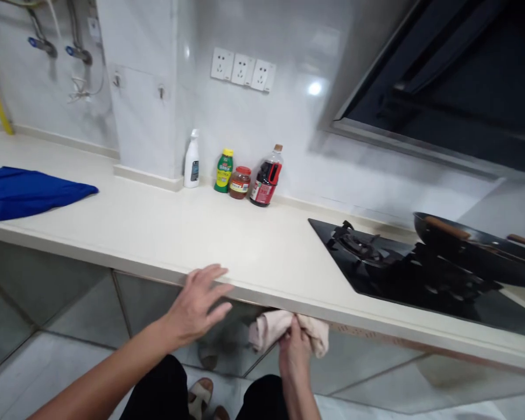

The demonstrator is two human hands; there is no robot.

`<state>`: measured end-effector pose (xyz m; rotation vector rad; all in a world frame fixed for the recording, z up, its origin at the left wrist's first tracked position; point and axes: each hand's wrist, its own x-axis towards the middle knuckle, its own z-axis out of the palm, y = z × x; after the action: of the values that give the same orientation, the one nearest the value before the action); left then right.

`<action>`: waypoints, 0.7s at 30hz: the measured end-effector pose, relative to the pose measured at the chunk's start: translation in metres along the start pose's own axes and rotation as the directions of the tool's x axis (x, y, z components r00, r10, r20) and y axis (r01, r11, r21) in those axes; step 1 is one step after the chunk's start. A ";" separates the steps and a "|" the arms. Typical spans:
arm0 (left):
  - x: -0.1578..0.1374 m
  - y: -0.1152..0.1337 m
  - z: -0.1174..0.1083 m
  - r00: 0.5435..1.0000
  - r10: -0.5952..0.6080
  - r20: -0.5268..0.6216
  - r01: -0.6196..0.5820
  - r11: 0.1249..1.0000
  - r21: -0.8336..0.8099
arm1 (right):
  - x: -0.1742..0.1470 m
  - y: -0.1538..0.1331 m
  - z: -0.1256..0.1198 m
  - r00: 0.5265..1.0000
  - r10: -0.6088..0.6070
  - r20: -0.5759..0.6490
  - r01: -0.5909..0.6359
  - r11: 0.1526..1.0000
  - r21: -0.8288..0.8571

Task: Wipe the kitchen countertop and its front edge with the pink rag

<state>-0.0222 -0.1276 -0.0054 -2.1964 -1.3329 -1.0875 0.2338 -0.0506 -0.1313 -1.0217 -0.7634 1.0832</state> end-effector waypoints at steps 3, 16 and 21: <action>-0.027 -0.048 -0.045 0.971 -0.206 -0.119 0.223 0.962 0.156 | 0.010 -0.009 -0.017 0.998 0.022 -0.061 -0.018 0.998 0.064; -0.053 -0.144 -0.085 0.838 -0.519 -0.168 0.543 0.767 0.342 | -0.076 0.025 0.088 0.835 0.381 0.397 -0.394 0.918 -0.051; -0.055 -0.141 -0.089 0.827 -0.540 -0.156 0.559 0.762 0.327 | -0.131 0.060 0.187 0.669 0.409 0.621 -0.337 0.911 -0.237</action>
<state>-0.1968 -0.1467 -0.0026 -1.5261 -2.0457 -0.9639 0.0073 -0.1148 -0.1226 -0.8921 -1.2218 1.8407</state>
